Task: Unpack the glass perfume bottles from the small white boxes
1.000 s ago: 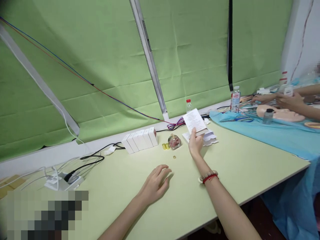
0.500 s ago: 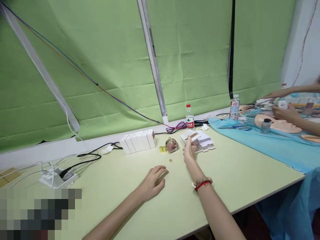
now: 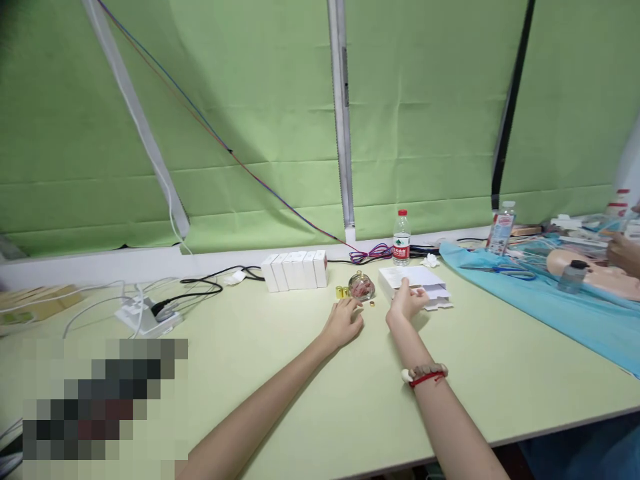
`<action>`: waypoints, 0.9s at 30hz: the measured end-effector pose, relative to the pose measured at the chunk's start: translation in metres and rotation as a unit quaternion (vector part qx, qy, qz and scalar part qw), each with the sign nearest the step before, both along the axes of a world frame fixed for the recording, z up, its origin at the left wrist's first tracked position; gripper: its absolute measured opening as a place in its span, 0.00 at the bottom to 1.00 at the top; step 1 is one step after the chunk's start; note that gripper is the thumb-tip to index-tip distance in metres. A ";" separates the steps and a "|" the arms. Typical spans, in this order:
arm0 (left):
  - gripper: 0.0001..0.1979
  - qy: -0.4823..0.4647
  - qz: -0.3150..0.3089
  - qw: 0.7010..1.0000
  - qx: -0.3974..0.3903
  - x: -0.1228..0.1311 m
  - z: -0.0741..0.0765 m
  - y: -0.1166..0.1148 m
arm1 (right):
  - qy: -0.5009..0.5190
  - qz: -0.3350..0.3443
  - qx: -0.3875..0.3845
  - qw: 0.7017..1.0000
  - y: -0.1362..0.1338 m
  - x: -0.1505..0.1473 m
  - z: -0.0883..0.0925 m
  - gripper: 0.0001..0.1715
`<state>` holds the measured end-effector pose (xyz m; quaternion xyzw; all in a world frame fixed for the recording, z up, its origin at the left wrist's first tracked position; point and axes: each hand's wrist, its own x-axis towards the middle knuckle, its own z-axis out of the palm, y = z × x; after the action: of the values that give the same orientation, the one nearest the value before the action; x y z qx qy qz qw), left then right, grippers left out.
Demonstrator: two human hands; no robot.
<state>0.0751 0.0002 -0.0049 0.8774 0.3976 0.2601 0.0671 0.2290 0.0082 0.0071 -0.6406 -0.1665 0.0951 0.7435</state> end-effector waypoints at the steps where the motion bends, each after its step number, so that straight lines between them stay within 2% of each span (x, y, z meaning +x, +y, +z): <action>1: 0.13 -0.005 0.008 1.000 0.009 -0.001 0.000 -0.002 | 0.021 -0.071 0.024 0.997 -0.002 0.002 0.002 0.11; 2: 0.12 -0.005 0.016 1.000 0.017 -0.001 0.000 -0.004 | 0.006 -0.105 0.053 0.993 -0.005 0.002 0.006 0.11; 4: 0.10 -0.002 0.031 0.999 0.035 -0.002 0.000 -0.007 | -0.062 -0.103 0.110 0.987 -0.011 -0.001 0.012 0.09; 7: 0.10 0.007 0.063 0.996 0.054 -0.002 0.000 -0.011 | -0.175 0.018 0.154 0.972 -0.022 -0.017 0.015 0.08; 9: 0.11 0.016 0.086 0.995 0.047 -0.002 0.000 -0.013 | -0.256 0.153 0.118 0.947 -0.028 -0.032 0.011 0.10; 10: 0.12 0.022 0.091 0.995 0.037 -0.002 0.000 -0.014 | -0.302 0.237 0.087 0.919 -0.031 -0.040 0.008 0.10; 11: 0.12 0.030 0.093 0.995 0.026 -0.003 -0.001 -0.016 | -0.360 0.326 0.040 0.873 -0.033 -0.048 0.004 0.10; 12: 0.14 0.037 0.094 0.995 0.017 -0.005 -0.001 -0.018 | -0.409 0.387 -0.004 0.826 -0.034 -0.055 0.001 0.10; 13: 0.15 0.043 0.092 0.995 0.009 -0.008 -0.002 -0.020 | -0.437 0.420 -0.033 0.795 -0.035 -0.060 -0.002 0.10; 15: 0.17 0.051 0.092 0.994 0.001 -0.019 -0.002 -0.024 | -0.444 0.446 -0.056 0.775 -0.036 -0.068 -0.007 0.12; 18: 0.13 0.080 0.097 0.992 -0.006 -0.049 0.001 -0.022 | -0.411 0.450 -0.058 0.791 -0.036 -0.073 -0.012 0.13; 23: 0.10 0.097 0.207 0.973 -0.017 -0.109 0.011 0.003 | -0.393 0.458 -0.102 0.791 -0.032 -0.078 -0.019 0.11; 27: 0.11 0.101 0.247 0.963 -0.028 -0.124 0.011 0.022 | -0.427 0.449 -0.115 0.776 -0.023 -0.090 -0.018 0.07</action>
<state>-0.0492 0.0222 0.0061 0.7713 0.6140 0.1671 -0.0153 0.1393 -0.0146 -0.0114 -0.5483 -0.7238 0.1533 0.3898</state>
